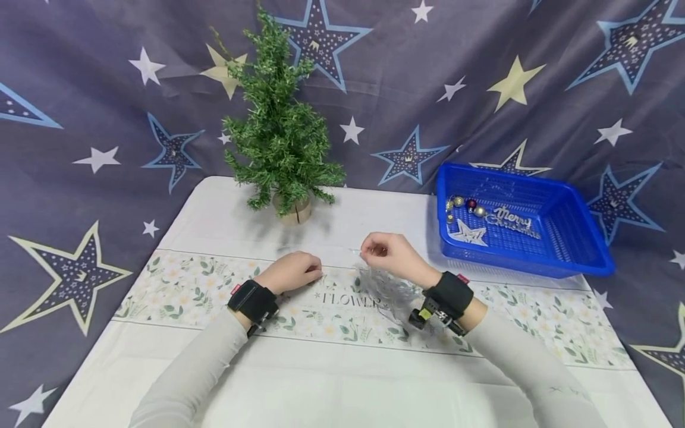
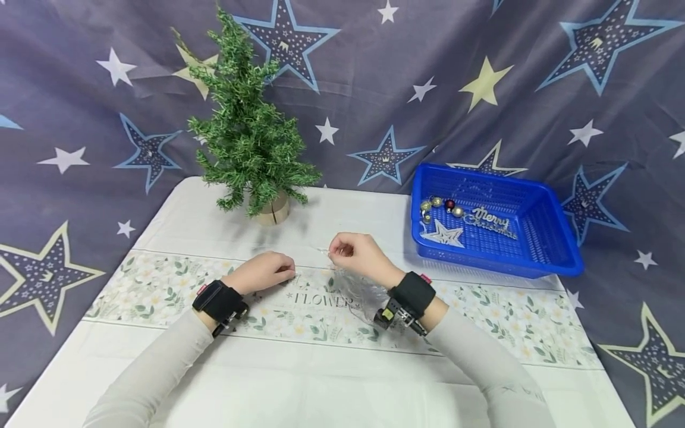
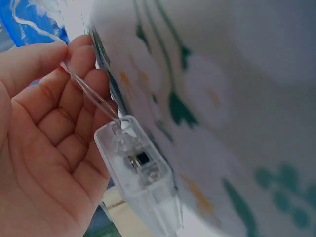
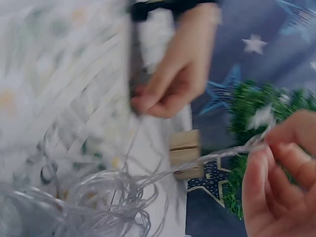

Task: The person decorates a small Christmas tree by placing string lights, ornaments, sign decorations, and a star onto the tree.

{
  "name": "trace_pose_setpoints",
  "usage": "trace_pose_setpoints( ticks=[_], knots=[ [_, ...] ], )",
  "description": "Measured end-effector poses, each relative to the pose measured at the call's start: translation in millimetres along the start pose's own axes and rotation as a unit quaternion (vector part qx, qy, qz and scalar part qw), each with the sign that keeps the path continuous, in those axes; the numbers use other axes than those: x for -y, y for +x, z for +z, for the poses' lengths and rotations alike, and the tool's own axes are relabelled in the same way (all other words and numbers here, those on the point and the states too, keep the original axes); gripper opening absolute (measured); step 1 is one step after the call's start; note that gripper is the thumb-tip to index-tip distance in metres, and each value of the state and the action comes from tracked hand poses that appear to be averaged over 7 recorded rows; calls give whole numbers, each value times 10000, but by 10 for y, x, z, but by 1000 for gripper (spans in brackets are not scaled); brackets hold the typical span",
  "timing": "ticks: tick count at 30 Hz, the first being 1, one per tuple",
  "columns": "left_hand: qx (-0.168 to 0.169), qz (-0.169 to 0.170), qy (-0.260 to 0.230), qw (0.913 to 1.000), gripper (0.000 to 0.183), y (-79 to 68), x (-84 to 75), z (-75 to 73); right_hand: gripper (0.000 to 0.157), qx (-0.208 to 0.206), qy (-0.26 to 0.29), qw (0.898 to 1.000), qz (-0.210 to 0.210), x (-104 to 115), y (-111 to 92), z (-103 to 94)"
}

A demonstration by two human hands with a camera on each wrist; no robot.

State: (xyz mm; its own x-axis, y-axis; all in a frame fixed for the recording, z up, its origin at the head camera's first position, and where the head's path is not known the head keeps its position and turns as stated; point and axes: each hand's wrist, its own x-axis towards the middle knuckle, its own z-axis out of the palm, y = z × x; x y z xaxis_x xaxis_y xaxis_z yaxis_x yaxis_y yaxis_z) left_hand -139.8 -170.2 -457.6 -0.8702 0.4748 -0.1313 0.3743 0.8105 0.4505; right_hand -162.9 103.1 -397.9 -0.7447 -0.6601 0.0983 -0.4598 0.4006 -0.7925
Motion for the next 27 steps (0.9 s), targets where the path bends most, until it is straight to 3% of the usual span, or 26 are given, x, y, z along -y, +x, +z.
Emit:
trace_pose_setpoints(
  ticks=[3,6,8,12,18,21,23,27],
  knots=[
    [-141,-168,-118,9997,25,-20,30,0,8,236,1088,9938,-9,-18,-83,-115],
    [-262,-342,-172,9989,25,-31,74,12,11,534,1501,9872,-18,-42,-212,-184],
    [-314,-411,-169,9985,24,-38,103,19,13,723,1202,9899,-179,-51,-322,-165],
    [-323,-480,-162,9982,24,-55,134,16,12,1258,-225,9892,-722,14,-573,83],
    [-314,-534,-122,9980,22,-56,131,-5,5,1637,-2117,9504,-1586,57,-800,524],
    [-389,-618,-54,9973,21,-20,139,-15,7,1583,-2675,9341,-1757,-15,-822,562],
    [-494,-709,58,9962,21,6,132,-38,8,1526,-2905,9288,-1724,-65,-840,555],
    [-703,-735,339,9942,20,61,63,-97,10,1499,-2854,9313,-1694,-140,-898,528]
  ],
)
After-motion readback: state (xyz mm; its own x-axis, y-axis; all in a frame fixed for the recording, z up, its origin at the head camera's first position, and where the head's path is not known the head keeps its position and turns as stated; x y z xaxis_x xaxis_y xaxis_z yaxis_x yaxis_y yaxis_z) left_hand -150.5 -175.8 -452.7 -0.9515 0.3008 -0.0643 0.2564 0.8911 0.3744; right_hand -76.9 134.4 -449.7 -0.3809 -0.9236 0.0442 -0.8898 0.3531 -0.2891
